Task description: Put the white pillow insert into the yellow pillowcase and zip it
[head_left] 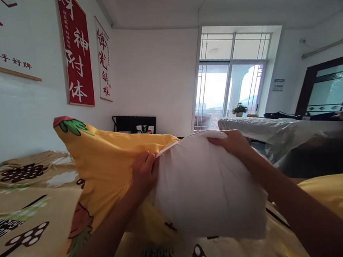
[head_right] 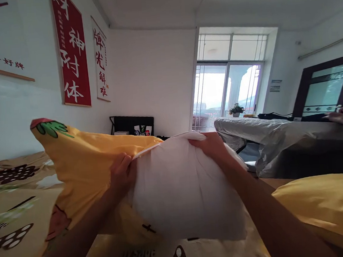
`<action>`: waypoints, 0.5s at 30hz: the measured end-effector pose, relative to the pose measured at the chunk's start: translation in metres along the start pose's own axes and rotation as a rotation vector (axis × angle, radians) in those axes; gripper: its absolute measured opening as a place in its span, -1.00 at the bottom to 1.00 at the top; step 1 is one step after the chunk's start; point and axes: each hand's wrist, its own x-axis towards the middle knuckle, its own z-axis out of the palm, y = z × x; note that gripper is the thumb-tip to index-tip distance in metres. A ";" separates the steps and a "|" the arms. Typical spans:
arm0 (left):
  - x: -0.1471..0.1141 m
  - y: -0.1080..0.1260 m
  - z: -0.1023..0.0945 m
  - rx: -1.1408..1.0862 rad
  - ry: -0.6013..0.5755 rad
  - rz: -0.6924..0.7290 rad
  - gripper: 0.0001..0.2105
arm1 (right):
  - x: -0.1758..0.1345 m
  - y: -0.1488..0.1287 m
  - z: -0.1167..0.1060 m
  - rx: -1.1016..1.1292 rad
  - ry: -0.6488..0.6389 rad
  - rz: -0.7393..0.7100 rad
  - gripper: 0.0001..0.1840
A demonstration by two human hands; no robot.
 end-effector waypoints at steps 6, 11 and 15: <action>-0.055 -0.036 0.037 0.093 -0.624 -0.106 -0.77 | -0.026 0.046 0.088 -0.499 -0.169 -0.113 -0.55; -0.087 -0.062 0.061 0.083 -0.809 -0.134 -0.77 | -0.064 0.087 0.173 -0.506 -0.199 -0.194 -0.55; -0.096 -0.059 0.041 0.029 -0.837 -0.040 -0.76 | -0.102 0.099 0.165 -0.371 -0.271 -0.304 -0.49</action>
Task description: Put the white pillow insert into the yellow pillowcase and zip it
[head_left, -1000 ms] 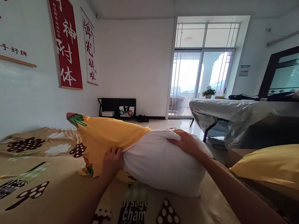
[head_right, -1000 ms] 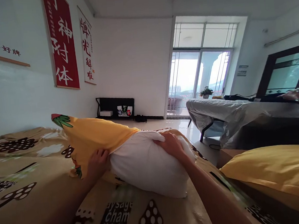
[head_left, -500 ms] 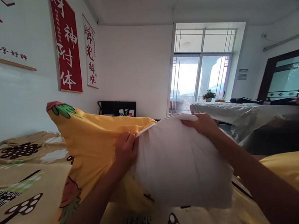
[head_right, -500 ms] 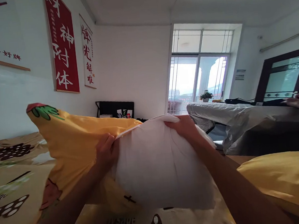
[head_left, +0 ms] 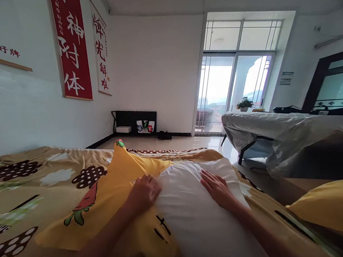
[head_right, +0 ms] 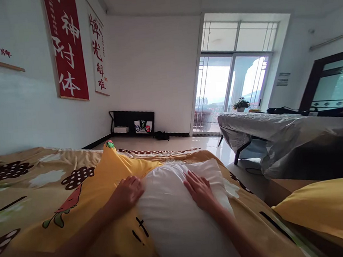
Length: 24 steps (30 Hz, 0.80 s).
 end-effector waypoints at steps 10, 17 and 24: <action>-0.046 0.015 -0.002 -0.103 -0.040 0.258 -0.78 | -0.118 -0.056 0.006 -0.351 0.395 -0.431 -0.31; -0.040 0.075 -0.012 -0.002 -0.376 0.295 -0.88 | -0.075 -0.080 0.016 -0.220 0.406 -0.463 -0.71; -0.018 0.126 -0.020 -0.131 -0.278 0.286 -0.77 | -0.008 -0.083 -0.051 -0.136 0.104 -0.499 -0.85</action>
